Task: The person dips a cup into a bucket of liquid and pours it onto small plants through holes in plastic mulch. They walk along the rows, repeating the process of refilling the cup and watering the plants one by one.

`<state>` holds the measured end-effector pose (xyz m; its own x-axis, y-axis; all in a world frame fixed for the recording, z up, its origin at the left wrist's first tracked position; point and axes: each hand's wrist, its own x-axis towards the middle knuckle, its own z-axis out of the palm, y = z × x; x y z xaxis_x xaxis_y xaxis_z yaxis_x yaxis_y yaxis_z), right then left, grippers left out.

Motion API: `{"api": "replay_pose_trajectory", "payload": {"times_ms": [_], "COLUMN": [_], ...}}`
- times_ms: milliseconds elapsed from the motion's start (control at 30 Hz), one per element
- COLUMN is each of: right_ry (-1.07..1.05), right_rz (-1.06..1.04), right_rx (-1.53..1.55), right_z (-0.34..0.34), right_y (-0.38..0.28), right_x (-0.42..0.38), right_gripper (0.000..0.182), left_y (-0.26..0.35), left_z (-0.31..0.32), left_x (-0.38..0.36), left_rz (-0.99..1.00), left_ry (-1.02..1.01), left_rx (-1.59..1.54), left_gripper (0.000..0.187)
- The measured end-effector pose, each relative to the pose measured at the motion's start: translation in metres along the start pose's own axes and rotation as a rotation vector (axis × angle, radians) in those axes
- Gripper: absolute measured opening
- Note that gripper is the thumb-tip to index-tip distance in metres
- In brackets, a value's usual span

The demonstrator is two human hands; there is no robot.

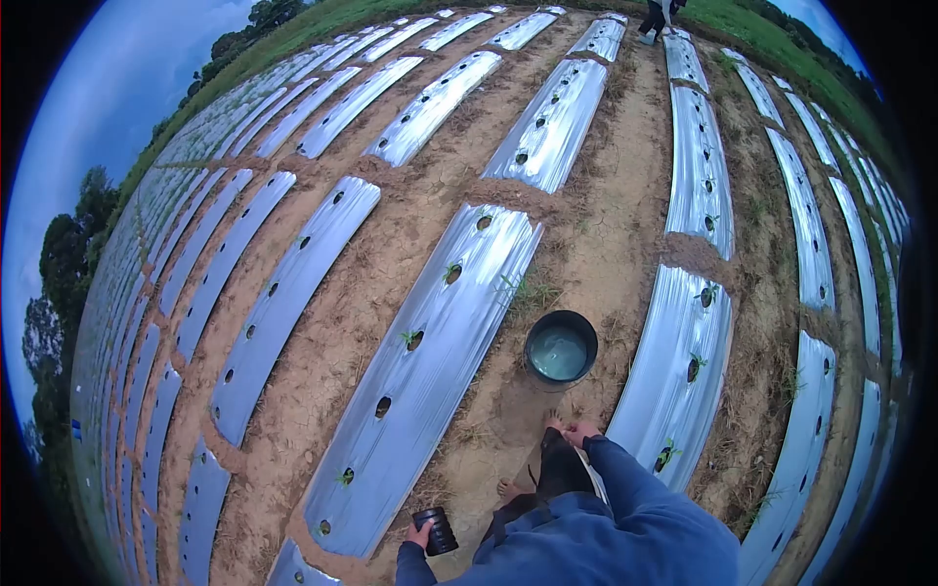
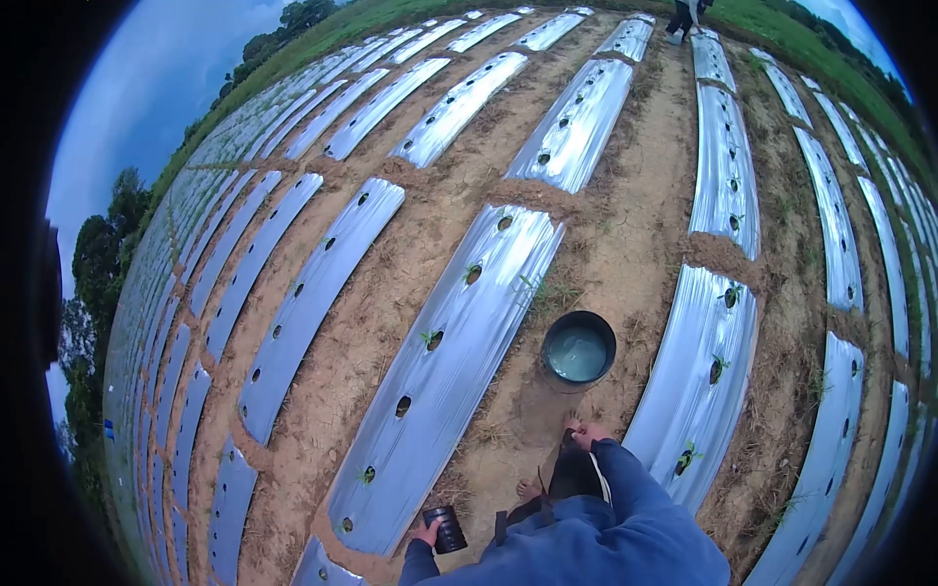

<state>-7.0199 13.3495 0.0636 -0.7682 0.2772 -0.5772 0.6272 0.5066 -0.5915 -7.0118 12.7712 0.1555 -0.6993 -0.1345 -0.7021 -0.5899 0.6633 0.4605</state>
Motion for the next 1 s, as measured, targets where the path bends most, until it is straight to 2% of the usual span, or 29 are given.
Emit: {"api": "replay_pose_trajectory", "payload": {"times_ms": [33, 100, 167, 233, 300, 333, 400, 433, 500, 533, 633, 667, 733, 767, 800, 833, 900, 967, 1000], "right_ry": [-0.038, 0.134, 0.056, -0.172, -0.375, -0.279, -0.114, -0.185, -0.3, -0.479, -0.579, -0.573, -0.562, -0.469, -0.348, -0.131, 0.221, 0.381, 0.37], "right_rz": [-0.031, -0.239, -0.273, -0.3, -0.49, -0.681, -1.082, -1.098, -1.127, -1.024, -0.84, -0.827, -0.802, -0.768, -0.633, -0.529, -0.227, -0.145, -0.098], "right_rx": [-0.056, -0.15, -0.049, 0.154, 0.059, 0.002, -0.098, -0.073, -0.033, -0.104, -0.111, -0.126, -0.147, -0.158, -0.195, -0.134, -0.05, -0.211, -0.229], "right_z": [0.01, 0.017, 0.033, 0.049, 0.046, 0.053, 0.072, 0.083, 0.089, 0.088, 0.086, 0.075, 0.052, 0.042, 0.015, 0.004, -0.026, -0.06, -0.06], "right_y": [-0.02, -0.07, -0.106, -0.142, -0.19, -0.198, -0.209, -0.209, -0.216, -0.216, -0.21, -0.208, -0.198, -0.182, -0.176, -0.15, -0.099, -0.069, -0.044], "right_x": [-0.031, -0.074, -0.096, -0.112, -0.135, -0.139, -0.146, -0.143, -0.127, -0.117, -0.097, -0.081, -0.039, -0.003, 0.026, 0.068, 0.153, 0.217, 0.255], "right_gripper": [0.031, 0.03, 0.031, 0.034, 0.036, 0.036, 0.036, 0.037, 0.038, 0.038, 0.038, 0.038, 0.038, 0.037, 0.036, 0.035, 0.033, 0.032, 0.034], "left_y": [0.012, -0.016, 0.029, 0.009, 0.025, 0.053, 0.087, 0.112, 0.131, 0.14, 0.177, 0.202, 0.215, 0.223, 0.238, 0.239, 0.205, 0.209, 0.237], "left_z": [-0.002, 0.017, 0.017, 0.039, 0.056, 0.056, 0.06, 0.056, 0.059, 0.059, 0.053, 0.051, 0.081, 0.097, 0.111, 0.134, 0.197, 0.255, 0.274], "left_x": [-0.019, -0.007, -0.043, -0.023, -0.022, -0.036, -0.044, -0.05, -0.038, -0.029, -0.013, -0.017, 0.006, 0.018, 0.026, 0.042, 0.09, 0.099, 0.1], "left_rz": [0.006, 0.161, 0.236, 0.343, 0.417, 0.429, 0.446, 0.477, 0.558, 0.605, 0.717, 0.631, 0.595, 0.571, 0.468, 0.444, 0.469, 0.316, 0.224], "left_ry": [0.002, 0.01, -0.087, -0.177, -0.238, -0.238, -0.259, -0.233, -0.236, -0.244, -0.124, -0.119, -0.013, 0.031, -0.081, -0.153, -0.421, -0.59, -0.628], "left_rx": [0.034, -0.097, -0.199, -0.21, -0.179, -0.15, -0.154, -0.099, -0.196, -0.237, 0.114, 0.257, 0.492, 0.618, 0.62, 0.56, 0.335, 0.2, 0.171], "left_gripper": [0.08, 0.075, 0.078, 0.09, 0.096, 0.102, 0.104, 0.104, 0.106, 0.107, 0.11, 0.12, 0.125, 0.128, 0.134, 0.128, 0.122, 0.116, 0.118]}}
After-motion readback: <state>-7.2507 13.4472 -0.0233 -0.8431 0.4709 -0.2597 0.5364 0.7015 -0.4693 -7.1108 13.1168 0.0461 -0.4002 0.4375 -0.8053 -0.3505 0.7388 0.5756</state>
